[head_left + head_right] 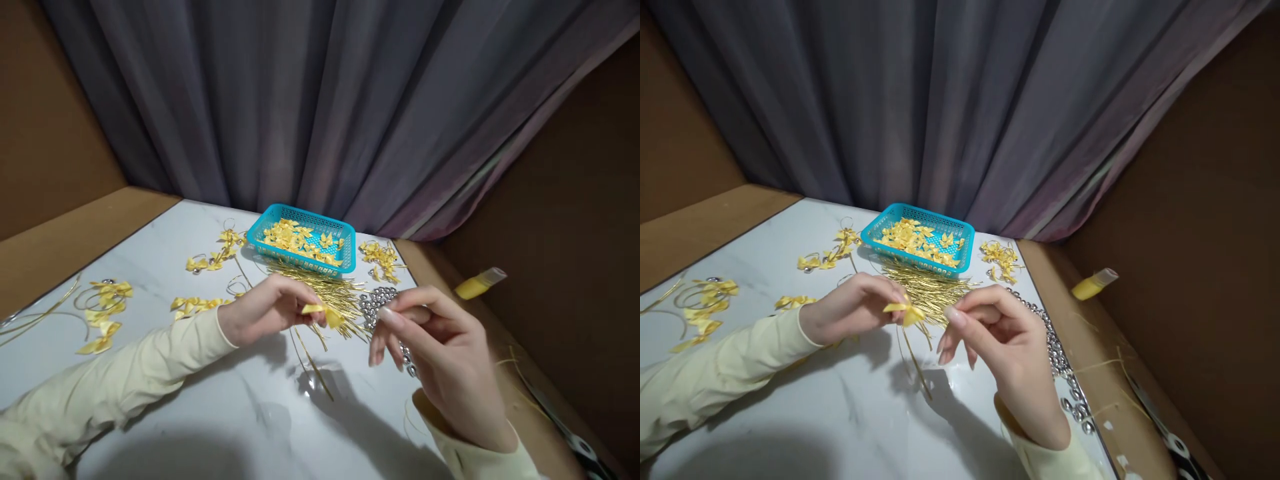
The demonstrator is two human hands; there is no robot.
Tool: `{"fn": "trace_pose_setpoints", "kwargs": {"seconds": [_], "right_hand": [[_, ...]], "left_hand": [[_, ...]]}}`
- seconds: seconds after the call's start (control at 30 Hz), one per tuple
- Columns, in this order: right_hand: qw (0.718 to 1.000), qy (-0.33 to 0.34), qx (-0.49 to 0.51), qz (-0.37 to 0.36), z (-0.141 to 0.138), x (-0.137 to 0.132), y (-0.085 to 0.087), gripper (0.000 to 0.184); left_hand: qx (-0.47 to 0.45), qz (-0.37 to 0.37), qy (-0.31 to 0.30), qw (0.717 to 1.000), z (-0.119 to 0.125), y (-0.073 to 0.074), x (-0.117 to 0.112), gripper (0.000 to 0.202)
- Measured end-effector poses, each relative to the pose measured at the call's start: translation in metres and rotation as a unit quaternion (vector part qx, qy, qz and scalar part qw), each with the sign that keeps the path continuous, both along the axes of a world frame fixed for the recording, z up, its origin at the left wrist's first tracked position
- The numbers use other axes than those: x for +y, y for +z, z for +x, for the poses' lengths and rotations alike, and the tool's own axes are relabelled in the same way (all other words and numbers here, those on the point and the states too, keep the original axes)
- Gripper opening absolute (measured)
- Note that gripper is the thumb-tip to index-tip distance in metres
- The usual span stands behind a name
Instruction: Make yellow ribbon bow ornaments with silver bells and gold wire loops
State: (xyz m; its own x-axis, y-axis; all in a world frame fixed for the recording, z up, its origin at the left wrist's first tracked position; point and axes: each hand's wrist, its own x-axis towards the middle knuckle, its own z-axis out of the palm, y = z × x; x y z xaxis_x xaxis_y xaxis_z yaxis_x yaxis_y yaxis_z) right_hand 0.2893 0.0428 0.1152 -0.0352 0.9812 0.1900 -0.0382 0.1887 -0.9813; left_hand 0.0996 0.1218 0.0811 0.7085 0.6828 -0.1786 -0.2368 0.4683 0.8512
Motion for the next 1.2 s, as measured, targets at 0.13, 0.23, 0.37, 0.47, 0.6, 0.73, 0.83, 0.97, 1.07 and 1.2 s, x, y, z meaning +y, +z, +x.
{"fn": "trace_pose_setpoints", "kwargs": {"seconds": [0.13, 0.23, 0.37, 0.47, 0.6, 0.73, 0.83, 0.97, 1.07, 1.2], "right_hand": [[1.0, 0.01, -0.023, -0.013, 0.006, 0.011, -0.007, 0.01], [0.999, 0.016, -0.03, -0.019, 0.009, 0.016, -0.011, 0.01], [0.999, -0.005, -0.035, -0.014, 0.011, 0.018, -0.012, 0.011], [0.999, -0.04, -0.028, 0.004, 0.011, 0.018, -0.01, 0.011], [0.989, -0.131, 0.008, 0.069, 0.012, 0.017, -0.003, 0.009], [0.979, -0.168, 0.049, 0.103, 0.01, 0.011, 0.001, 0.007], [0.98, -0.149, 0.041, 0.124, 0.008, 0.002, 0.004, 0.006], [0.978, -0.141, 0.039, 0.148, 0.003, -0.009, 0.008, 0.008], [0.977, -0.14, 0.037, 0.156, 0.001, -0.016, 0.009, 0.007], [0.975, -0.147, 0.023, 0.164, 0.001, -0.023, 0.009, 0.007]], "left_hand": [[-0.071, -0.117, 0.045, 0.99, 0.001, 0.003, 0.002, 0.017], [-0.124, -0.168, 0.04, 0.977, 0.0, 0.003, 0.003, 0.016], [-0.173, -0.169, 0.041, 0.969, -0.001, -0.001, 0.006, 0.013], [-0.131, -0.061, 0.039, 0.989, -0.002, -0.003, 0.008, 0.016], [-0.07, 0.053, 0.0, 0.996, -0.003, 0.001, 0.001, 0.01], [0.048, 0.248, -0.035, 0.967, -0.003, 0.005, -0.01, 0.017], [0.102, 0.365, -0.014, 0.925, 0.0, 0.005, -0.016, 0.019], [0.122, 0.517, 0.035, 0.847, 0.003, 0.001, -0.019, 0.018], [0.118, 0.625, 0.076, 0.768, 0.005, -0.004, -0.021, 0.015], [0.109, 0.708, 0.089, 0.692, 0.005, -0.01, -0.02, 0.012]]}}
